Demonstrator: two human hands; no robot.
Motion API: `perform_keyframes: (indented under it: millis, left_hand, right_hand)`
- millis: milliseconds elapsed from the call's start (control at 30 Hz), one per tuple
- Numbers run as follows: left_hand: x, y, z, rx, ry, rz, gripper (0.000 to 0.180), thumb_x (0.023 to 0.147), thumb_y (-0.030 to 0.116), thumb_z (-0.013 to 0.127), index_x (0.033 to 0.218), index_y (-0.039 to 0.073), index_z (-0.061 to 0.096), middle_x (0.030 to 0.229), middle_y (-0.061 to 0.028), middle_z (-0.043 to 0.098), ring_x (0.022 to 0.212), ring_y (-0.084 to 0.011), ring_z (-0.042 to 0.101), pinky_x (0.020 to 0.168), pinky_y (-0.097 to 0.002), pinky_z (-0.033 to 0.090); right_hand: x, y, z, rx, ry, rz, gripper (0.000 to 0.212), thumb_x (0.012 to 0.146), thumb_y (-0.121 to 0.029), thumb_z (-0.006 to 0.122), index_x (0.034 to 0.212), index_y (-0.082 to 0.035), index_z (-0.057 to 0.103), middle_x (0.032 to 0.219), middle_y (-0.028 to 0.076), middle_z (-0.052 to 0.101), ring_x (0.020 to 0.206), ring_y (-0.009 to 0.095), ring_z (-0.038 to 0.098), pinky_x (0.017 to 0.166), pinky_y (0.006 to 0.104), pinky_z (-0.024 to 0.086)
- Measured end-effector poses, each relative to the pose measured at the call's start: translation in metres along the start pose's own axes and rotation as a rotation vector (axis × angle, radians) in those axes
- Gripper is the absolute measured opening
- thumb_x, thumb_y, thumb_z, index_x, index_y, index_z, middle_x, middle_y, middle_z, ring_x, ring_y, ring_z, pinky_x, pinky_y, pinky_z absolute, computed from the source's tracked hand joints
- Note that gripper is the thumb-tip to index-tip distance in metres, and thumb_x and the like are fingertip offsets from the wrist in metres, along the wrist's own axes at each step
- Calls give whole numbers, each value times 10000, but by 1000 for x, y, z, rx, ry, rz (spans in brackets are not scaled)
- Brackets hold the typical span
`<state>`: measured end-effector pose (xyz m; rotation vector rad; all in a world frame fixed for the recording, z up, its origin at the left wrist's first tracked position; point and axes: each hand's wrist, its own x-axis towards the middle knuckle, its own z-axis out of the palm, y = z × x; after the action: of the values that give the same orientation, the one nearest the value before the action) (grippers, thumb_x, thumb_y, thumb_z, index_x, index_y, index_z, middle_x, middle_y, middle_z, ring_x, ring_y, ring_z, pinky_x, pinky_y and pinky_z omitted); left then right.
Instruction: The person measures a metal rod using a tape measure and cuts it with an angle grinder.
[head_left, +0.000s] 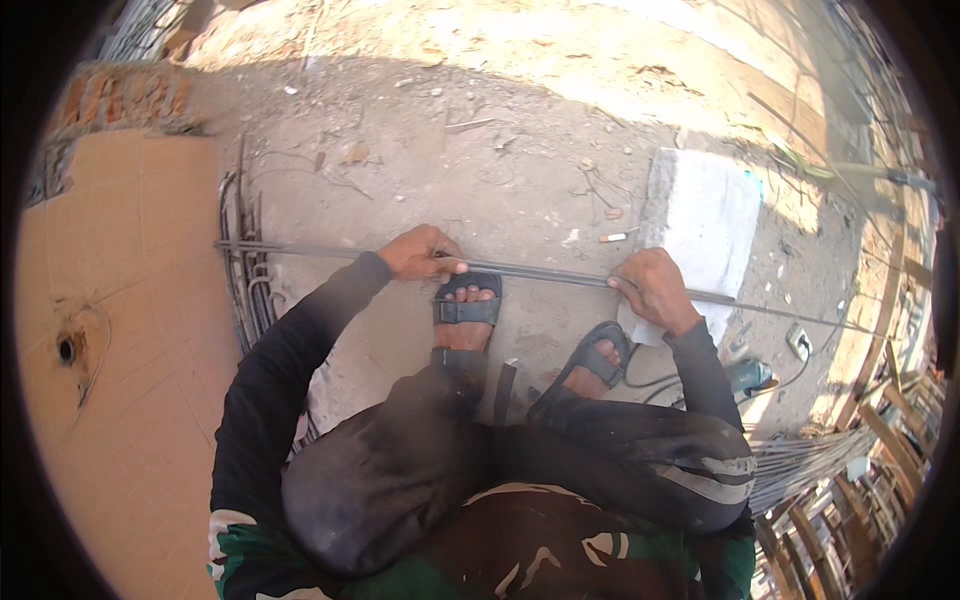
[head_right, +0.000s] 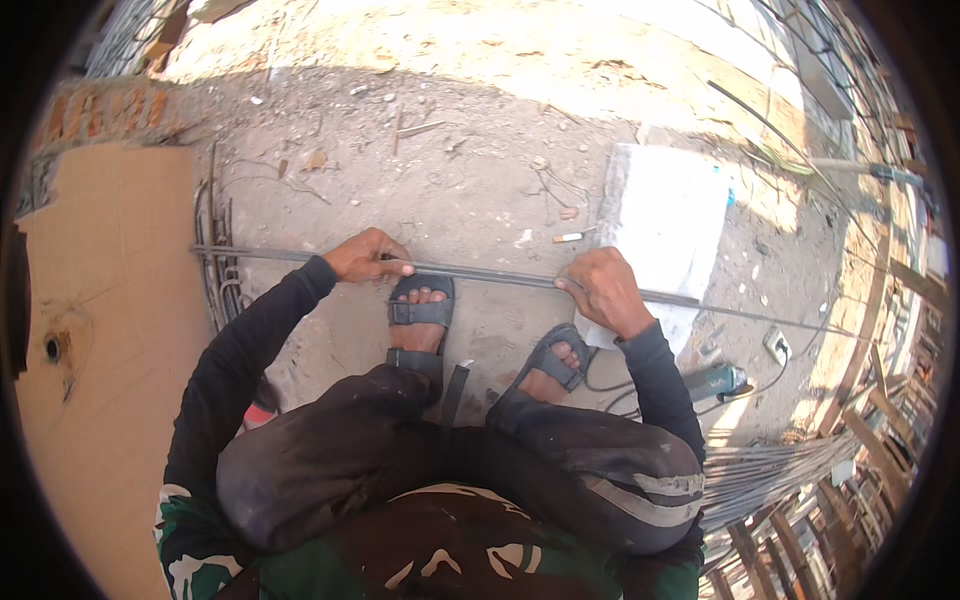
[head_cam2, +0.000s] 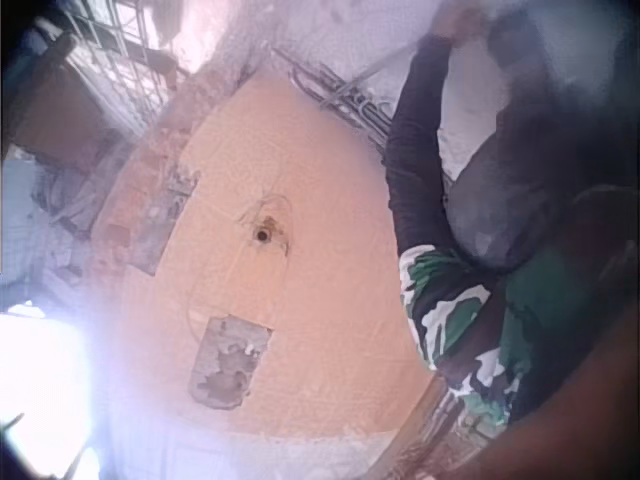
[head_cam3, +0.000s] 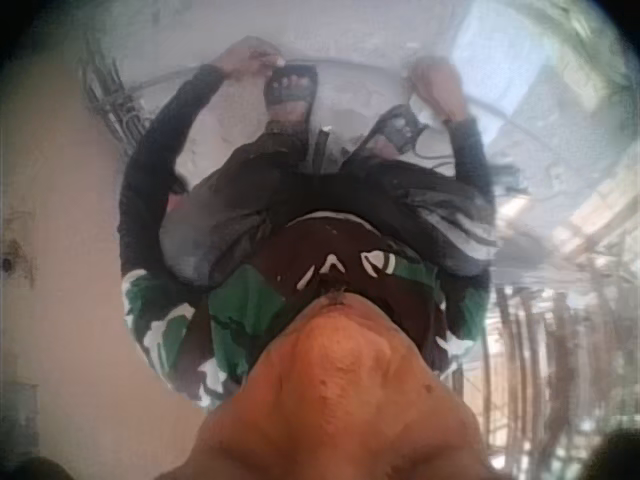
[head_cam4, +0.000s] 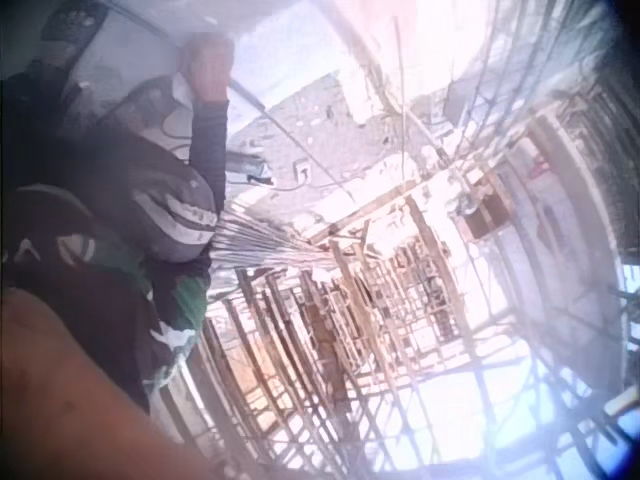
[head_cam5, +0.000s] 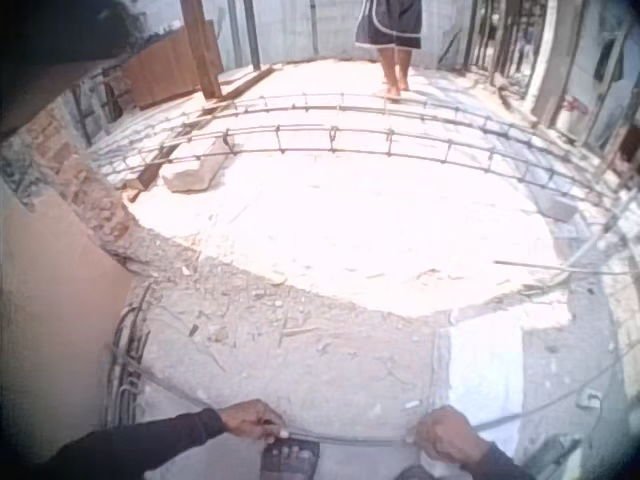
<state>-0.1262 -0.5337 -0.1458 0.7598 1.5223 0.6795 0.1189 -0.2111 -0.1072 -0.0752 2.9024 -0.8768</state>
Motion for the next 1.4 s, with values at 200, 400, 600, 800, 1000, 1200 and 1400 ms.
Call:
perform_keyframes:
  millis: [200,400,600,800,1000,1200,1400]
  left_hand:
    - [-3,2,16,25,31,-72,321,926,298,628,853,-13,658,648,-38,586,600,-121,530,572,-296,430]
    - [3,15,16,313,2,-58,373,974,336,521,819,12,621,669,-118,592,619,-245,571,619,-356,455]
    - [-9,-15,21,535,112,94,462,990,454,411,871,50,600,762,-204,610,776,-421,593,700,-500,444]
    - [1,-4,22,588,139,113,560,985,531,379,915,49,655,748,-235,630,773,-435,615,704,-506,471]
    - [-15,-16,24,563,193,115,575,978,557,376,927,62,663,754,-219,638,765,-423,619,703,-502,475]
    - [-4,-13,15,579,183,104,587,980,576,356,922,72,651,784,-206,642,798,-414,618,701,-506,469]
    - [-7,-14,10,521,145,85,582,981,586,345,903,84,629,785,-201,633,807,-408,613,713,-495,462]
  right_hand:
    - [-10,9,2,-38,-18,-43,268,822,-310,689,781,-46,667,709,107,617,763,300,611,789,405,445]
    - [-24,11,17,-48,58,-10,291,831,-326,679,770,-46,626,742,105,593,740,303,595,760,400,451]
    - [-10,-9,22,27,74,16,180,807,-166,717,911,-37,647,773,97,577,722,304,577,678,387,454]
    - [-22,-13,21,-10,140,-4,239,737,-24,691,969,-9,632,815,173,571,776,375,542,686,448,424]
    - [-8,-14,30,43,165,-59,206,763,-30,681,959,3,626,785,169,547,719,363,522,646,431,407]
    - [-3,-5,20,66,39,16,183,790,-41,659,959,-3,603,820,180,543,776,378,531,684,448,416]
    - [2,-11,22,12,106,-38,216,767,-50,688,960,-15,597,827,166,530,727,361,513,639,437,407]
